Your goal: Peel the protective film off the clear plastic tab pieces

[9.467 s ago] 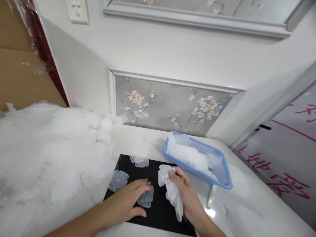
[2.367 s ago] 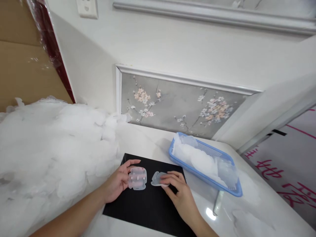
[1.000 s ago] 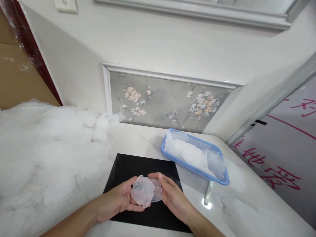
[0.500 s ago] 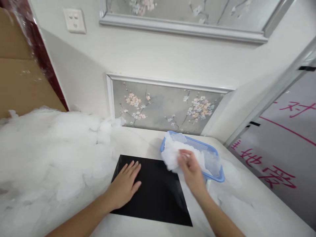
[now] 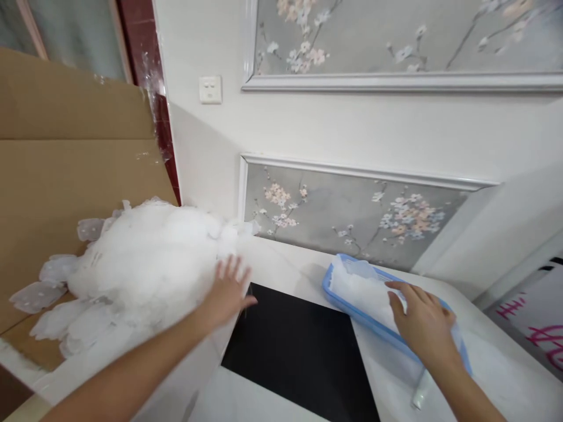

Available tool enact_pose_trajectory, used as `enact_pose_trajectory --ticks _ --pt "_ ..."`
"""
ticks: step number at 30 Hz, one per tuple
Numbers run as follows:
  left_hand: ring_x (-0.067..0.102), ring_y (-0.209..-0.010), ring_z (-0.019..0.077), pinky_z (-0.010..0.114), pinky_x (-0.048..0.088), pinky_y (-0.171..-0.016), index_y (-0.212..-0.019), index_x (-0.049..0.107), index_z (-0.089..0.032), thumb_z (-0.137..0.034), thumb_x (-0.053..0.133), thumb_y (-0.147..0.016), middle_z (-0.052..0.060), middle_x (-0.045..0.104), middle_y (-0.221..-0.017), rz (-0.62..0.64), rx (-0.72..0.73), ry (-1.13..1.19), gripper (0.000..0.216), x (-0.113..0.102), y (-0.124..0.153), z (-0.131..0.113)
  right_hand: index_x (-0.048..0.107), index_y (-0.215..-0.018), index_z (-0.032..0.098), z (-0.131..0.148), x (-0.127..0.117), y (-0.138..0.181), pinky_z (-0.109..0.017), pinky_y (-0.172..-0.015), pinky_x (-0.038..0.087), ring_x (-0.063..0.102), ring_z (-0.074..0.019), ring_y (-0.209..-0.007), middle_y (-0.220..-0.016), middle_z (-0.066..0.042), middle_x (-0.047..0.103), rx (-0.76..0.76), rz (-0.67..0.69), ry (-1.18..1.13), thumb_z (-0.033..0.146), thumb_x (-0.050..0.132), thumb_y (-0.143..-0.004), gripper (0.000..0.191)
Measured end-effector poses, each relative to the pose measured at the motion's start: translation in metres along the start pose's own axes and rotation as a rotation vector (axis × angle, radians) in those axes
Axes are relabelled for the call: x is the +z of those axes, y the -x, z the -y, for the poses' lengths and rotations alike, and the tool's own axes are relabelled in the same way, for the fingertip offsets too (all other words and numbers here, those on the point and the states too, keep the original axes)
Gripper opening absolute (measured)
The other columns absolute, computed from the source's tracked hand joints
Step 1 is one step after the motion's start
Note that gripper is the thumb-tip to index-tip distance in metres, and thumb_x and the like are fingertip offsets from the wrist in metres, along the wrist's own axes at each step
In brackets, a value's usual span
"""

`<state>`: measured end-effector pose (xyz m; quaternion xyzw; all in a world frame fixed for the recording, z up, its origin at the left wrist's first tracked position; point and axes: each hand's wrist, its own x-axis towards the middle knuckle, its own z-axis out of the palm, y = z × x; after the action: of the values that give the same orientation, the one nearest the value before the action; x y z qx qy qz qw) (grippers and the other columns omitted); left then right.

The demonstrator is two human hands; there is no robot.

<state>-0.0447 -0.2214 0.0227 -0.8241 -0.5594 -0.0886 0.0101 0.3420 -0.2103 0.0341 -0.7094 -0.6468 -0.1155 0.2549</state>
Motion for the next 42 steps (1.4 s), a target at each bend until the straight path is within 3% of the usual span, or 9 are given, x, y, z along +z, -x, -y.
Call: enact_pose_trajectory --ticks 2,6,14,20,24,27,30,34,42 --pt "0.036 -0.13 0.0489 0.069 0.014 -0.104 -0.133 0.049 -0.005 -0.042 0.057 -0.086 0.031 0.051 -0.132 -0.022 -0.105 -0.053 0.06 -0.006 -0.019 0.038 0.065 -0.096 0.023 0.011 -0.003 0.01 -0.052 -0.08 0.04 0.059 -0.0352 -0.1 -0.102 -0.013 0.069 -0.084 0.002 -0.051 0.034 0.037 -0.085 0.032" --pt "0.063 -0.098 0.0357 0.048 0.039 -0.091 -0.104 0.065 -0.009 -0.032 0.06 -0.084 0.02 0.069 -0.097 -0.001 -0.083 -0.084 0.031 -0.007 -0.028 0.069 0.064 -0.093 0.025 0.041 0.0 0.036 -0.047 -0.08 0.042 0.062 -0.0308 -0.098 -0.099 -0.008 0.071 -0.208 0.047 -0.218 0.033 0.04 -0.087 0.027" --pt "0.064 -0.069 0.0161 0.025 0.042 -0.064 -0.096 0.061 -0.02 -0.042 0.039 -0.095 0.002 0.069 -0.081 -0.05 0.144 0.072 0.031 -0.016 -0.022 0.017 0.065 -0.092 0.025 0.085 0.013 0.068 -0.044 -0.084 0.045 0.065 -0.0274 -0.092 -0.093 -0.006 0.072 -0.233 0.196 -0.51 0.03 0.044 -0.09 0.022" --pt "0.061 -0.101 0.025 0.037 0.043 -0.09 -0.118 0.058 -0.023 -0.054 0.064 -0.079 0.007 0.067 -0.107 -0.076 0.464 0.111 0.05 0.008 -0.041 -0.057 0.059 -0.107 0.022 0.104 0.026 0.086 -0.036 -0.075 0.052 0.065 -0.0224 -0.082 -0.096 -0.007 0.069 -0.075 0.38 -0.752 0.031 0.045 -0.091 0.023" --pt "0.049 -0.122 0.0328 0.053 0.035 -0.1 -0.134 0.045 -0.019 -0.023 0.052 -0.092 0.018 0.052 -0.133 -0.212 0.396 0.107 0.043 0.015 -0.03 -0.072 0.058 -0.109 0.022 0.104 0.036 0.097 -0.034 -0.072 0.053 0.063 -0.0197 -0.08 -0.103 -0.008 0.063 -0.043 0.354 -0.794 0.024 0.043 -0.09 0.024" --pt "0.056 -0.114 0.0258 0.042 0.044 -0.096 -0.122 0.054 -0.019 -0.007 0.04 -0.091 0.012 0.06 -0.123 -0.274 0.339 0.145 0.037 0.032 -0.002 -0.073 0.054 -0.117 0.023 0.107 0.043 0.095 -0.034 -0.071 0.053 0.062 -0.0204 -0.083 -0.111 -0.008 0.061 0.014 0.375 -0.826 0.021 0.05 -0.084 0.034" --pt "0.045 -0.13 0.0322 0.047 0.04 -0.103 -0.14 0.039 -0.019 -0.035 0.055 -0.088 0.016 0.046 -0.143 -0.252 0.371 0.189 0.056 0.052 0.018 -0.066 0.054 -0.12 0.023 0.115 0.044 0.087 -0.037 -0.075 0.053 0.06 -0.0222 -0.083 -0.095 -0.004 0.064 0.061 0.411 -0.782 0.015 0.06 -0.073 0.047" --pt "0.031 -0.141 0.0293 0.048 0.023 -0.115 -0.148 0.027 -0.027 -0.05 0.058 -0.085 0.01 0.035 -0.153 -0.134 0.414 0.21 0.074 0.059 0.007 -0.042 0.065 -0.09 0.023 0.116 0.032 0.078 -0.039 -0.073 0.051 0.057 -0.0239 -0.076 -0.066 0.0 0.055 -0.007 0.464 -0.636 0.007 0.056 -0.074 0.025" --pt "0.025 -0.144 0.028 0.051 0.021 -0.117 -0.135 0.05 -0.035 -0.028 0.058 -0.088 0.003 0.031 -0.156 0.026 0.406 0.434 0.048 0.033 -0.004 -0.015 0.068 -0.106 0.022 0.098 0.026 0.079 -0.045 -0.092 0.046 0.056 -0.029 -0.105 -0.118 -0.009 0.064 -0.46 0.551 -0.539 0.019 0.077 -0.073 0.035"
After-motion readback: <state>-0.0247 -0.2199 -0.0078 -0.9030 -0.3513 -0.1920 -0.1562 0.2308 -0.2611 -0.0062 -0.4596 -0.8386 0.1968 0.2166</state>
